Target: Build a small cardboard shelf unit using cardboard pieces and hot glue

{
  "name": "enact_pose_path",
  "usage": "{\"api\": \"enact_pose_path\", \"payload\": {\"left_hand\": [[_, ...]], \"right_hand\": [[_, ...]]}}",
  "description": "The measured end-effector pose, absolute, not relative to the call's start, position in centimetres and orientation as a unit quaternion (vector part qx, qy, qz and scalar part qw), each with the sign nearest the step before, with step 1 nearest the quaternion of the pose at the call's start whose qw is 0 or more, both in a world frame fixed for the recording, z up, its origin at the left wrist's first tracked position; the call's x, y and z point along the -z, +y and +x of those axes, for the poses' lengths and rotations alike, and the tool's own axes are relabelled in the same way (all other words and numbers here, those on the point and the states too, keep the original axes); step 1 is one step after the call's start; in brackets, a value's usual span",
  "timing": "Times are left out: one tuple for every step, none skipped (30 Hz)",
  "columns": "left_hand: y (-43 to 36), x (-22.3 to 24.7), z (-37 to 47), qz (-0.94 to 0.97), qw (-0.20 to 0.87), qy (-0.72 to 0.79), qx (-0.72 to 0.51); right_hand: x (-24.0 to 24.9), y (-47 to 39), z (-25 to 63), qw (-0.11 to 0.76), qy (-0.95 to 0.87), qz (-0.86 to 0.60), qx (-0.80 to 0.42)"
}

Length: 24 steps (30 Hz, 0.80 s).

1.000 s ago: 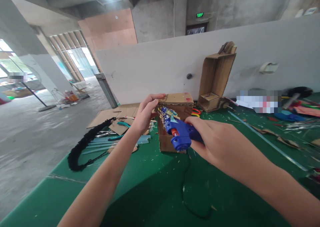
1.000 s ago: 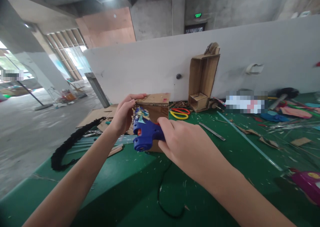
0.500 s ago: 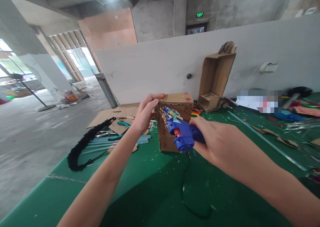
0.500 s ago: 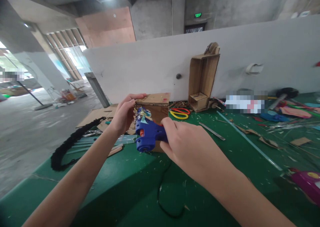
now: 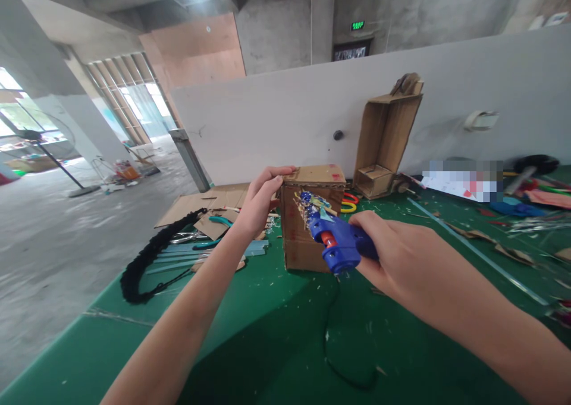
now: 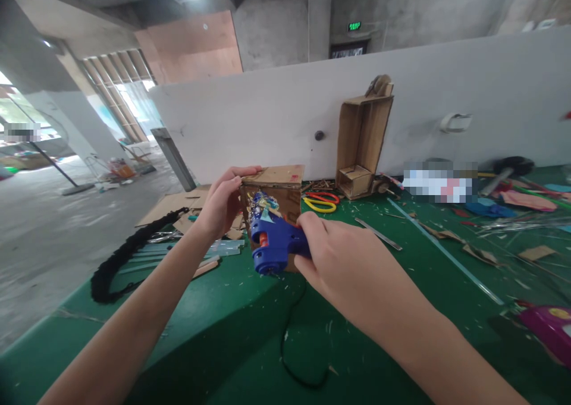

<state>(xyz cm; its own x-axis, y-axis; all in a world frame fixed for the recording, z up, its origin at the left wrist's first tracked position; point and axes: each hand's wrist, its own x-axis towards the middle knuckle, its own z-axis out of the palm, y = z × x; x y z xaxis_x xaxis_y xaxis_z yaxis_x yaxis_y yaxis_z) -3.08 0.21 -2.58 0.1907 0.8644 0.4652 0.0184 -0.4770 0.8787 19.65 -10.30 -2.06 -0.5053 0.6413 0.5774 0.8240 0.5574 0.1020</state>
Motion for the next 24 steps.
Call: {"api": "enact_pose_path", "payload": {"left_hand": [[0.2, 2.6, -3.1, 0.666, 0.390, 0.330, -0.543], [0.2, 2.6, -3.1, 0.666, 0.391, 0.330, -0.542], [0.2, 2.6, -3.0, 0.667, 0.391, 0.330, -0.542], [0.2, 2.6, -3.0, 0.668, 0.390, 0.330, -0.541], [0.2, 2.6, -3.0, 0.668, 0.391, 0.330, -0.541], [0.2, 2.6, -3.0, 0.667, 0.391, 0.329, -0.542], [0.3, 2.7, -3.0, 0.666, 0.392, 0.326, -0.544], [0.4, 2.7, -3.0, 0.666, 0.393, 0.321, -0.546], [0.4, 2.7, -3.0, 0.667, 0.393, 0.316, -0.548], [0.5, 2.8, -3.0, 0.669, 0.392, 0.314, -0.547], [0.6, 2.8, -3.0, 0.672, 0.389, 0.314, -0.546], [0.6, 2.9, -3.1, 0.674, 0.385, 0.317, -0.545], [0.6, 2.9, -3.1, 0.675, 0.382, 0.320, -0.543], [0.7, 2.9, -3.1, 0.675, 0.380, 0.322, -0.544], [0.7, 3.0, -3.1, 0.674, 0.380, 0.322, -0.545], [0.7, 3.0, -3.1, 0.674, 0.382, 0.320, -0.546], [0.7, 3.0, -3.1, 0.673, 0.383, 0.319, -0.546], [0.6, 3.0, -3.1, 0.673, 0.384, 0.319, -0.545], [0.6, 3.0, -3.1, 0.674, 0.383, 0.321, -0.545], [0.6, 3.0, -3.1, 0.675, 0.381, 0.323, -0.543], [0.6, 3.0, -3.1, 0.676, 0.379, 0.325, -0.542], [0.6, 3.0, -3.1, 0.676, 0.378, 0.327, -0.541], [0.6, 3.0, -3.0, 0.676, 0.377, 0.328, -0.541], [0.6, 3.0, -3.0, 0.676, 0.377, 0.330, -0.541]], "right_hand": [[2.1, -10.3, 19.8, 0.245, -0.847, -0.432, 0.189], [2.2, -10.3, 19.9, 0.245, -0.846, -0.433, 0.192], [2.3, -10.3, 20.0, 0.244, -0.845, -0.434, 0.194], [2.4, -10.3, 20.1, 0.245, -0.845, -0.434, 0.194], [2.5, -10.4, 20.2, 0.246, -0.844, -0.436, 0.192], [2.6, -10.4, 20.3, 0.247, -0.844, -0.438, 0.188], [2.6, -10.5, 20.4, 0.248, -0.842, -0.442, 0.184], [2.6, -10.5, 20.5, 0.248, -0.841, -0.446, 0.180], [2.6, -10.6, 20.5, 0.247, -0.840, -0.450, 0.177], [2.7, -10.6, 20.6, 0.247, -0.839, -0.453, 0.175], [2.7, -10.6, 20.7, 0.246, -0.838, -0.456, 0.173], [2.7, -10.7, 20.8, 0.245, -0.838, -0.457, 0.170], [2.7, -10.7, 20.9, 0.244, -0.839, -0.457, 0.167], [2.7, -10.7, 20.9, 0.244, -0.840, -0.457, 0.163], [2.8, -10.7, 21.0, 0.244, -0.840, -0.458, 0.160], [2.8, -10.8, 21.0, 0.245, -0.840, -0.458, 0.158], [2.8, -10.8, 21.1, 0.246, -0.839, -0.459, 0.156], [2.8, -10.9, 21.1, 0.246, -0.839, -0.460, 0.155], [2.8, -10.9, 21.1, 0.246, -0.838, -0.461, 0.154], [2.8, -10.9, 21.1, 0.247, -0.837, -0.463, 0.153], [2.8, -11.0, 21.2, 0.249, -0.837, -0.463, 0.152], [2.8, -11.0, 21.2, 0.251, -0.836, -0.463, 0.153], [2.8, -11.1, 21.2, 0.253, -0.835, -0.463, 0.154], [2.8, -11.1, 21.3, 0.255, -0.834, -0.463, 0.157]]}}
